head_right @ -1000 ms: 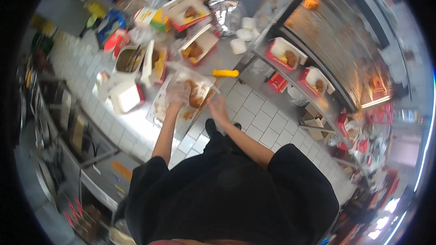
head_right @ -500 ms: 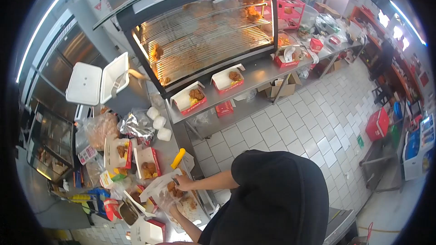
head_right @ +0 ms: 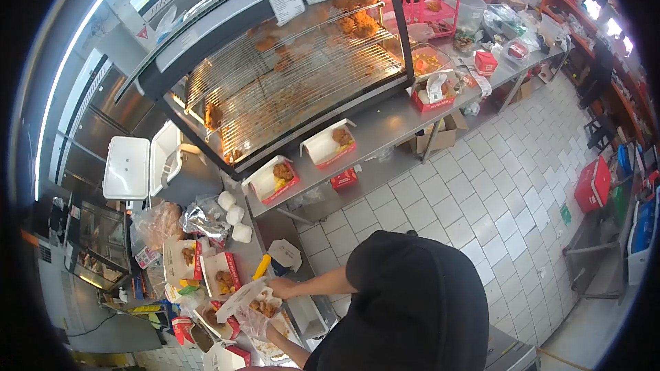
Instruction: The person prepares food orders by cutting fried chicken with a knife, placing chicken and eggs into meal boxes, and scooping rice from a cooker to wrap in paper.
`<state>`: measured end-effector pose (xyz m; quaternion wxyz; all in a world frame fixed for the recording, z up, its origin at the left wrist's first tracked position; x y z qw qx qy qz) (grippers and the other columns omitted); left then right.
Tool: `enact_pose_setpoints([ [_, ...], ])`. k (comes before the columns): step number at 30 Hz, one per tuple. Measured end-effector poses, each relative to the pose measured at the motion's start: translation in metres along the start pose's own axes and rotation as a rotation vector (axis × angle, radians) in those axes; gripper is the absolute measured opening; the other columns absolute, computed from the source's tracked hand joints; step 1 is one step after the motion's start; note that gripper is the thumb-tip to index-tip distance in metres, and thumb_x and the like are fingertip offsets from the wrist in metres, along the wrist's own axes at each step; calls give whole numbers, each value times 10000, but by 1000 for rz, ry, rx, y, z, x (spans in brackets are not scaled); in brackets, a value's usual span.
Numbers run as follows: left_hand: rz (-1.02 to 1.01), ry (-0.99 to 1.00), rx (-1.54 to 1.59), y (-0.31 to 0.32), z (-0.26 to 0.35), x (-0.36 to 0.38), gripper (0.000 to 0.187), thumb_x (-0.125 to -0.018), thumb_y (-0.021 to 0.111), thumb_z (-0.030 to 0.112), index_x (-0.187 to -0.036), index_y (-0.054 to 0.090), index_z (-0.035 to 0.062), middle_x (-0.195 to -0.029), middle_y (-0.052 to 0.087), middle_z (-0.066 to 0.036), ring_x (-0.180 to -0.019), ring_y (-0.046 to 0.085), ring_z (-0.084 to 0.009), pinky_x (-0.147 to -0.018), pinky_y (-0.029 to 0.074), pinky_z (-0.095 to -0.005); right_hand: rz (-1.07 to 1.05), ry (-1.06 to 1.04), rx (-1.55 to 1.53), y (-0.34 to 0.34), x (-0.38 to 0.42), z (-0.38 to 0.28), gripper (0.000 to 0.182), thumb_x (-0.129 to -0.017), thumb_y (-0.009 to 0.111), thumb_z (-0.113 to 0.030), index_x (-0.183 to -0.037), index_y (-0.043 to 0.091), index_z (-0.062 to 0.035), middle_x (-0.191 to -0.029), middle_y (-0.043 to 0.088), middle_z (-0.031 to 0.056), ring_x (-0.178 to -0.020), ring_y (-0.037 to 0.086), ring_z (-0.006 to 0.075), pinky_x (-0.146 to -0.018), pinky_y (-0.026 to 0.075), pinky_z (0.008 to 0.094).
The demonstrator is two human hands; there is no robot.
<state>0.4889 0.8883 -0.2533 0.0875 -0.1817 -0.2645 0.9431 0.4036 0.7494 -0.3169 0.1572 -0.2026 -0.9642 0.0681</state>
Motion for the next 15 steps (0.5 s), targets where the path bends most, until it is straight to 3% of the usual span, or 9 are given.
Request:
enact_pose_setpoints([
  [1,-4,27,98,7,16,10,396,-986,603,304,-1121,640,-67,-1047,691,-219,-957,657,-343,-873,521,-408,14,-36,155,-18,-4,14,150,-805,626,-64,-902,702,22,-720,699,172,-642,723,259,-610,577,385],
  [2,41,104,39,13,34,20,397,-986,601,307,-1115,642,-66,-1039,691,-218,-949,658,-341,-869,523,-406,16,-21,49,-38,2,39,136,-802,635,-76,-875,707,14,-716,697,172,-657,726,249,-603,572,382],
  [5,112,281,-276,33,98,58,378,-991,591,313,-1090,664,-44,-995,697,-199,-919,664,-308,-856,533,-388,112,-66,118,-136,35,86,183,-780,685,-184,-846,711,-15,-759,694,203,-699,696,353,-658,546,455],
  [7,135,121,-242,49,174,85,356,-992,590,304,-1053,677,-35,-955,699,-191,-897,662,-285,-826,530,-387,254,-176,231,-203,73,112,219,-757,704,-262,-844,720,-62,-774,686,205,-741,663,407,-703,517,506],
  [8,217,151,-137,68,122,82,365,-988,594,325,-1037,683,-26,-922,702,-178,-852,656,-285,-795,518,-390,331,-152,268,-230,83,143,222,-760,695,-269,-848,723,-68,-767,686,199,-737,668,398,-687,519,488],
  [9,162,195,56,81,173,98,362,-980,608,340,-1039,686,-8,-888,695,-158,-807,640,-274,-778,501,-380,296,-139,329,-263,102,160,235,-772,687,-268,-875,719,-59,-768,693,189,-733,680,386,-698,535,476],
  [12,118,-169,-42,131,201,112,360,-991,584,351,-1002,692,8,-810,667,-115,-753,609,-217,-760,493,-369,414,44,284,-351,175,190,184,-814,650,-158,-919,675,-8,-708,677,194,-600,701,300,-642,568,403],
  [13,61,-132,151,158,184,108,347,-989,585,343,-976,689,12,-802,667,-102,-747,603,-198,-745,489,-352,553,-162,588,-370,186,220,163,-828,620,-117,-909,661,18,-684,664,205,-541,692,288,-602,564,373],
  [15,-65,-43,357,205,159,104,315,-986,589,321,-938,684,25,-810,670,-69,-743,590,-160,-719,480,-309,501,138,322,-413,226,225,213,-798,603,-177,-860,651,21,-836,672,258,-829,660,434,-765,524,530],
])
Point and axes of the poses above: each hand's wrist, its own x-axis away from the middle knuckle, its own y-axis out of the palm, z = x × y, the point moved 2 cm from there along -x, towards the middle knuckle
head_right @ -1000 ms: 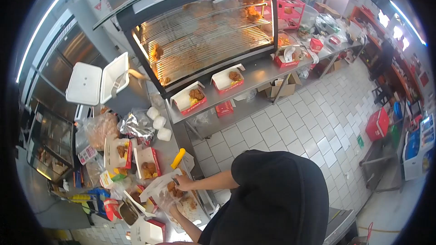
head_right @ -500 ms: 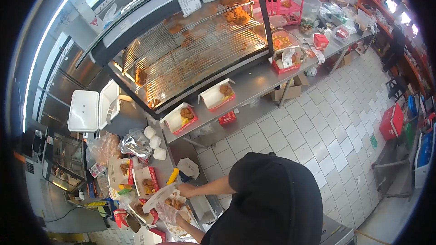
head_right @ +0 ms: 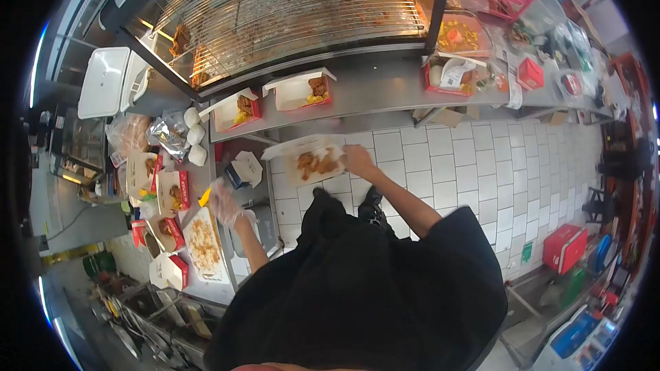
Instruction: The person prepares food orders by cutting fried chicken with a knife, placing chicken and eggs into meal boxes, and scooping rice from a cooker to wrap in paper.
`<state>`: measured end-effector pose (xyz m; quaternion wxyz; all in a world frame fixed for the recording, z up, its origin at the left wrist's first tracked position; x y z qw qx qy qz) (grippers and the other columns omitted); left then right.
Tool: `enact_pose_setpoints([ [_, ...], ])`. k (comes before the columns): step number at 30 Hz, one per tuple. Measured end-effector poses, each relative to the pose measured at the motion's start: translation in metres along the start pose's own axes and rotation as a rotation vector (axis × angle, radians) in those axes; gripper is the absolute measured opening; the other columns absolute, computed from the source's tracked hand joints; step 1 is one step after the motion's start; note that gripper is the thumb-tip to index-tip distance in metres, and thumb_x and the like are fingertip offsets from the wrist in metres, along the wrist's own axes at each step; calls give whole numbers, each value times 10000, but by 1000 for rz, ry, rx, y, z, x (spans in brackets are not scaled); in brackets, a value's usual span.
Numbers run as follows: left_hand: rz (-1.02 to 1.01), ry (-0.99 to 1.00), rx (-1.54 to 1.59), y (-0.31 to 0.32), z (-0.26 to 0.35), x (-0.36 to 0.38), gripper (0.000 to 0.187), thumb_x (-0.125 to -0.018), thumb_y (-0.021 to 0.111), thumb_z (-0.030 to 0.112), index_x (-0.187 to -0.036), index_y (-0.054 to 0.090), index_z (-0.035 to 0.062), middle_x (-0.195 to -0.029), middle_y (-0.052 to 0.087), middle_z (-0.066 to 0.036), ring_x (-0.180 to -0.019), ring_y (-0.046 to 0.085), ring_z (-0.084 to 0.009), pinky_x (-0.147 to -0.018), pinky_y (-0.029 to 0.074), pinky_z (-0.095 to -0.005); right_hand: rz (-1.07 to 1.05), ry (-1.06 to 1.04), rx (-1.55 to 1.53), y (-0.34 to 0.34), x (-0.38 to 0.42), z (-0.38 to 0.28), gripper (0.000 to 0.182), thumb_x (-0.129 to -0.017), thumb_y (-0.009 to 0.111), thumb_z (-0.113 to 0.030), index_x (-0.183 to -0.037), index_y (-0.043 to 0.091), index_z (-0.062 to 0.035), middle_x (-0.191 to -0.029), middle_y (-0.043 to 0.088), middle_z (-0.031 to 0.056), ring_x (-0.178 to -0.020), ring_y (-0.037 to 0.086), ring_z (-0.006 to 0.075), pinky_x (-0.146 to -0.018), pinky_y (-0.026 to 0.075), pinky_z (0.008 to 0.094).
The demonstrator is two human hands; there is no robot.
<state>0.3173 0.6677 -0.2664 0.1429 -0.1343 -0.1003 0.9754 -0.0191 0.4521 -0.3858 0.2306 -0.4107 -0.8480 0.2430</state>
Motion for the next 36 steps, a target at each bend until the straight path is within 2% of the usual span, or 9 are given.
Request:
enact_pose_setpoints([
  [6,-464,-179,-57,129,15,-10,249,-976,602,305,-938,694,76,-826,675,-40,-730,596,-164,-712,478,-304,142,190,-57,-114,17,36,219,-814,594,-170,-800,633,45,-675,648,226,-684,671,398,-673,531,464],
  [9,-262,751,-687,200,2,1,238,-965,616,344,-945,698,122,-749,632,-64,-689,610,-260,-656,477,-402,269,216,8,-153,9,60,244,-847,592,-195,-792,628,39,-652,637,220,-648,670,382,-649,523,457],
  [13,-832,171,-185,266,73,20,259,-978,586,356,-979,703,125,-899,708,-87,-760,658,-270,-691,520,-374,430,215,-40,-193,-26,80,200,-878,539,-125,-836,603,60,-631,619,232,-559,661,334,-564,510,426],
  [15,-918,164,233,313,38,46,243,-956,613,348,-995,703,125,-884,708,-86,-746,661,-272,-692,527,-370,415,244,57,-200,-53,97,206,-877,541,-135,-882,635,47,-726,644,266,-732,657,446,-686,521,496],
  [18,-1196,412,-72,338,79,62,228,-931,641,329,-1025,696,129,-905,716,-89,-777,685,-277,-709,538,-369,504,279,76,-202,-85,113,231,-900,565,-183,-892,646,33,-768,644,288,-792,641,471,-713,511,513],
  [21,-1200,674,-40,359,115,76,188,-942,622,317,-1016,702,164,-826,700,-95,-682,663,-233,-634,515,-362,548,317,138,-215,-101,113,290,-916,603,-274,-914,668,9,-811,670,271,-820,663,442,-730,520,494],
  [27,-1456,186,-303,428,33,100,219,-948,633,324,-1042,668,129,-749,664,-18,-585,590,-158,-558,478,-316,305,249,80,-276,-83,92,357,-954,623,-334,-954,694,17,-826,729,139,-765,714,257,-691,544,381],
  [33,-1360,-261,19,454,23,149,216,-935,646,260,-1111,670,137,-866,697,-72,-829,685,-209,-682,537,-352,-86,125,-345,-433,-59,83,416,-1022,542,-325,-815,707,-4,-727,695,41,-692,646,102,-639,534,278],
  [36,-1290,-182,-115,461,65,179,248,-939,638,275,-1134,668,124,-976,705,-49,-1002,671,-169,-775,551,-313,131,-49,-429,-506,-81,151,434,-1042,499,-330,-795,685,-26,-698,672,46,-635,612,87,-569,492,259],
])
Point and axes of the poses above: each hand's wrist, its own x-axis away from the middle knuckle, its own y-axis out of the palm, z = x × y, the point moved 2 cm from there along -x, towards the middle knuckle
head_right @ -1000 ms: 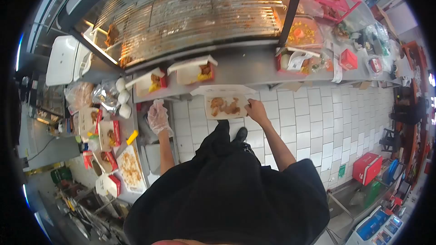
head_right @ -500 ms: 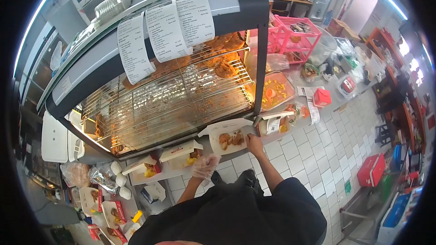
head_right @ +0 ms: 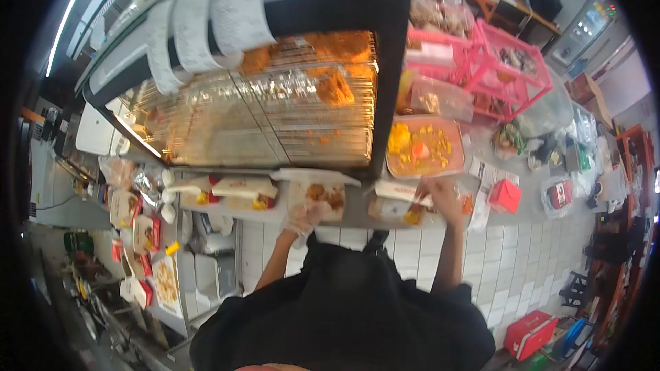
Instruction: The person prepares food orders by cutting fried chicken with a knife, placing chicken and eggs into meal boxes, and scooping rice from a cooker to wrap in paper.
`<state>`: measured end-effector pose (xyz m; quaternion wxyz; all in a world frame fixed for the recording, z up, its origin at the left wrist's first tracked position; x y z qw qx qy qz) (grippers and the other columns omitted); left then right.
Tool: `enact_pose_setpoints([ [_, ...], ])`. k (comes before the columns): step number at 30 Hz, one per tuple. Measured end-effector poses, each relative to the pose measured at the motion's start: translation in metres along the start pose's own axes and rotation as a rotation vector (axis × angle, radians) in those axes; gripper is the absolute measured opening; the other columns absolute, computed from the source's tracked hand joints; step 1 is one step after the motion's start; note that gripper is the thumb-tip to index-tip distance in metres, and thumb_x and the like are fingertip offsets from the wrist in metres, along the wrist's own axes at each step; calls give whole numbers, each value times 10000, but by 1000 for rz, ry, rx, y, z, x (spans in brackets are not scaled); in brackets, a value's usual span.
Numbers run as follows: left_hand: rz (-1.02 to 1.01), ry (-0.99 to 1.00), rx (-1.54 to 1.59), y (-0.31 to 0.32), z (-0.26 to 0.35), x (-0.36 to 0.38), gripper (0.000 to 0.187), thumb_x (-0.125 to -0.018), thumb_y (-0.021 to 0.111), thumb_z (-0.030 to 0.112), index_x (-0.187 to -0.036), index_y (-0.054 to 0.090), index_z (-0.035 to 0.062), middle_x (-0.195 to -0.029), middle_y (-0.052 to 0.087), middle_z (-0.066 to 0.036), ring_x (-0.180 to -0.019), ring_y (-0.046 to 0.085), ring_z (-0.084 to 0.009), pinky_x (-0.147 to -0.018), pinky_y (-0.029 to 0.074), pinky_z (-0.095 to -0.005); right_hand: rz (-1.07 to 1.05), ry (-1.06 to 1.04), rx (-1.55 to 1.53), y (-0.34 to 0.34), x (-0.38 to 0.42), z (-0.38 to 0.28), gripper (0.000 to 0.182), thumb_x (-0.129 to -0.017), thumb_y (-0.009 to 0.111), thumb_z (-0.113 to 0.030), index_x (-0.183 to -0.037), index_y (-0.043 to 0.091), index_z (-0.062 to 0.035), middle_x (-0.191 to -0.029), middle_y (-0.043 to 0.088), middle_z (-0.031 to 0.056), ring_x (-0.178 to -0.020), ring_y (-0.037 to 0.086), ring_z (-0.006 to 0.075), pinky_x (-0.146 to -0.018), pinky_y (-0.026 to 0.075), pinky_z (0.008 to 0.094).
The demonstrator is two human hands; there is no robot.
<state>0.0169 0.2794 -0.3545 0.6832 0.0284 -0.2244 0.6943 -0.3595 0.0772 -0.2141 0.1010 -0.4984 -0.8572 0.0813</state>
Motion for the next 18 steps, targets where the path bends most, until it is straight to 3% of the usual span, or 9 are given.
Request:
enact_pose_setpoints([
  [1,7,-2,-353,3,49,12,276,-949,622,301,-1152,666,119,-1011,706,-46,-1061,656,-164,-806,551,-307,79,103,-15,-20,-10,-15,388,-1044,489,-321,-849,662,-33,-697,639,26,-646,598,82,-561,473,254],
  [2,44,11,-261,13,58,13,307,-960,599,333,-1165,670,116,-1017,708,-45,-1004,666,-169,-788,551,-310,198,165,98,-46,-25,-2,338,-1042,489,-298,-889,640,-37,-711,609,9,-655,576,85,-562,461,257],
  [4,106,65,-218,25,66,16,354,-975,569,380,-1178,678,111,-1042,708,-48,-880,669,-156,-751,549,-308,207,-57,414,-96,-62,45,313,-999,579,-303,-936,678,-12,-726,624,-3,-692,598,78,-591,467,259],
  [6,149,-42,-113,39,100,25,329,-975,587,359,-1158,690,106,-1037,708,-45,-762,637,-118,-699,533,-289,123,-90,667,-130,-83,76,416,-961,618,-367,-1048,689,33,-845,720,140,-767,675,197,-700,501,335],
  [7,178,-191,22,45,129,29,289,-972,612,323,-1140,695,104,-1013,710,-39,-710,612,-100,-666,520,-274,102,-57,678,-137,-88,89,416,-929,647,-386,-1030,702,14,-887,724,182,-816,695,260,-736,510,365],
  [10,245,-20,345,68,140,23,231,-962,650,242,-1139,692,99,-968,716,-17,-725,608,-83,-632,495,-244,-66,45,810,-144,-105,115,378,-883,691,-384,-996,726,-25,-892,726,156,-831,694,284,-747,519,376],
  [13,156,208,275,86,188,6,213,-991,617,264,-1123,689,112,-851,684,2,-655,550,-40,-582,423,-176,-126,31,783,-134,-112,137,383,-857,713,-404,-975,737,-41,-887,726,149,-830,695,282,-747,526,373],
  [17,67,368,-128,110,246,-56,242,-979,614,229,-1156,682,80,-916,691,-32,-759,598,-96,-665,489,-248,-113,17,790,-89,-127,127,404,-824,735,-456,-935,754,-68,-839,728,143,-760,698,298,-701,534,399],
  [18,34,294,-209,120,258,-74,248,-982,600,241,-1146,683,74,-920,696,-47,-757,606,-118,-680,494,-263,-93,-2,921,-71,-121,98,383,-825,727,-447,-889,755,-71,-798,722,144,-719,694,313,-675,533,422],
])
Point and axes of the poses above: each hand's wrist, its own x-axis away from the middle knuckle, its own y-axis out of the palm, z = x × y, the point moved 2 cm from there along -x, towards the middle knuckle
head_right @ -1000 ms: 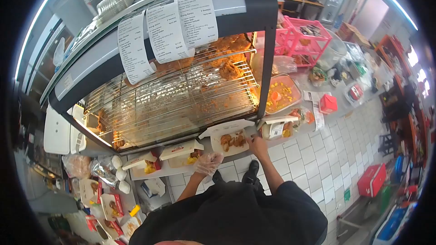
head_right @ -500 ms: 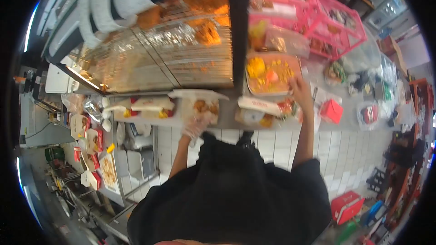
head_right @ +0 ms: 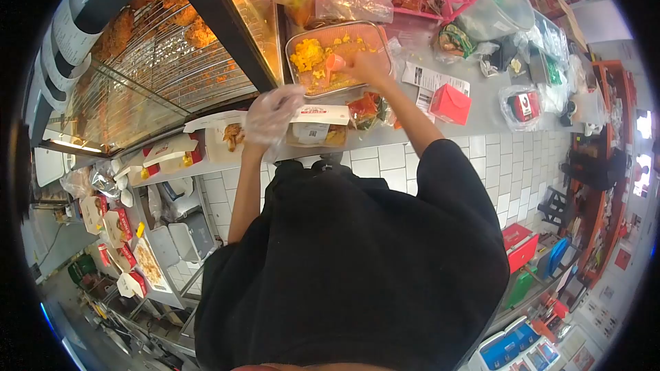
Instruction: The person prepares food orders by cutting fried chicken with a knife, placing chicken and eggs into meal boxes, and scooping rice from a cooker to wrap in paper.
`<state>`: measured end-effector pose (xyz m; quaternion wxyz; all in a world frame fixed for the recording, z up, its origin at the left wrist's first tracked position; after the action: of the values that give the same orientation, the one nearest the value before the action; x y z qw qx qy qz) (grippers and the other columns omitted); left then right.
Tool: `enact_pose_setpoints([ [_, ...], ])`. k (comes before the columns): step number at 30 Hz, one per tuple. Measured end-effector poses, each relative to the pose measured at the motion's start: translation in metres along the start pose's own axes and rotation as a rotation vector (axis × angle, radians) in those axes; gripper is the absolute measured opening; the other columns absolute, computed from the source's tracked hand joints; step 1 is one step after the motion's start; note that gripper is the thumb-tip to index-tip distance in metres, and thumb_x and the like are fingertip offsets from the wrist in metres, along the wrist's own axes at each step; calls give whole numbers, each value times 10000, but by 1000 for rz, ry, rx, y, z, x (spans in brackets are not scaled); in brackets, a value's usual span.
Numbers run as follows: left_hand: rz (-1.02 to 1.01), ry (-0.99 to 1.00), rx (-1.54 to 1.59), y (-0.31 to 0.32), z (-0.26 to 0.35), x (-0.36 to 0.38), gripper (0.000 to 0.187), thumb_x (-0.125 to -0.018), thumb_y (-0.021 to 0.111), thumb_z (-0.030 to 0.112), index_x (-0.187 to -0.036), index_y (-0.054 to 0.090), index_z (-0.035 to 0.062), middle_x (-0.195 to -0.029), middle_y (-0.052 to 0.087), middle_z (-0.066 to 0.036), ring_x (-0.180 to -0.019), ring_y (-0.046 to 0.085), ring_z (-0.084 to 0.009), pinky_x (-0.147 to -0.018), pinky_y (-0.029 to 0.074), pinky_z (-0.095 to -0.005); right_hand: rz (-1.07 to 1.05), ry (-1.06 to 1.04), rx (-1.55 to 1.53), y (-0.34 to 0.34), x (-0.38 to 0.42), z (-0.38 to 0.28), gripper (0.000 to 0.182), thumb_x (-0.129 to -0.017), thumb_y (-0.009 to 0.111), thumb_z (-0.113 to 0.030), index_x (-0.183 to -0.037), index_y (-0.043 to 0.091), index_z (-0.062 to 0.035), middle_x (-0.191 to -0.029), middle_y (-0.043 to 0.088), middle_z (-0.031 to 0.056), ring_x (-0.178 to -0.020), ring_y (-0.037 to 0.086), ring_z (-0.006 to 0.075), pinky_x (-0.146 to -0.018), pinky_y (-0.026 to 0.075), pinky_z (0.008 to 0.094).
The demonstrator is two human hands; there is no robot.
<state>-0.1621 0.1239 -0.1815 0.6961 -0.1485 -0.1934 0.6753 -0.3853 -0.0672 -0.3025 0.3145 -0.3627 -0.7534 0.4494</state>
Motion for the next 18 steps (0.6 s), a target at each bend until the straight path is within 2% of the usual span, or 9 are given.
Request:
enact_pose_setpoints([
  [2,-105,-145,-153,15,13,-34,269,-989,572,263,-1127,685,62,-928,705,-78,-753,622,-161,-710,503,-295,56,3,155,-1,6,-43,351,-827,700,-420,-831,744,-72,-747,707,160,-682,693,332,-629,532,451],
  [5,-153,-171,-315,47,-23,-65,303,-993,531,295,-1084,689,53,-948,701,-136,-781,645,-233,-741,509,-346,142,38,191,49,0,-41,295,-827,658,-349,-815,720,-61,-715,686,196,-686,697,347,-581,533,464],
  [7,-243,24,-587,82,-97,-96,236,-938,553,228,-1023,695,60,-968,699,-170,-853,666,-309,-749,532,-403,172,83,169,70,-8,-28,245,-822,646,-281,-833,715,-47,-692,677,208,-674,691,364,-563,531,466],
  [8,-283,114,-722,90,-117,-105,205,-910,564,195,-993,699,64,-978,697,-188,-889,677,-347,-753,544,-431,171,113,87,75,-10,-19,195,-820,655,-238,-898,721,-72,-696,687,176,-671,680,390,-600,535,481],
  [11,-303,-142,-593,75,-82,-98,208,-858,601,163,-976,711,32,-1020,702,-195,-896,689,-347,-751,559,-428,259,134,-123,36,1,-25,158,-830,657,-209,-915,716,-90,-774,703,184,-725,682,399,-671,537,496],
  [14,-450,-230,-765,89,-94,-110,220,-815,647,131,-999,732,47,-1064,710,-187,-941,702,-339,-786,578,-410,366,-57,-71,27,-7,-10,177,-866,629,-194,-1003,695,-103,-845,701,207,-804,682,403,-733,528,511],
  [17,-493,-254,-883,84,-70,-104,253,-800,665,103,-1037,741,55,-1080,717,-176,-1002,701,-329,-832,583,-395,270,-151,-4,31,-30,9,248,-913,563,-153,-1144,632,-99,-877,676,251,-852,677,404,-751,521,526],
  [18,-478,-268,-866,79,-56,-100,256,-801,666,96,-1043,741,58,-1082,718,-175,-1008,701,-327,-838,583,-397,249,-124,-7,28,-35,8,261,-917,550,-142,-1167,612,-98,-862,674,244,-838,677,408,-744,524,529],
])
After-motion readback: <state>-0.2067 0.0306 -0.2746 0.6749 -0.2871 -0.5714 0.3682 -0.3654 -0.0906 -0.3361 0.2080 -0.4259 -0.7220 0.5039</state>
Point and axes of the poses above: each hand's wrist, its own x-axis away from the middle knuckle, its own y-axis out of the palm, z = x × y, the point moved 2 cm from there along -x, towards the middle knuckle
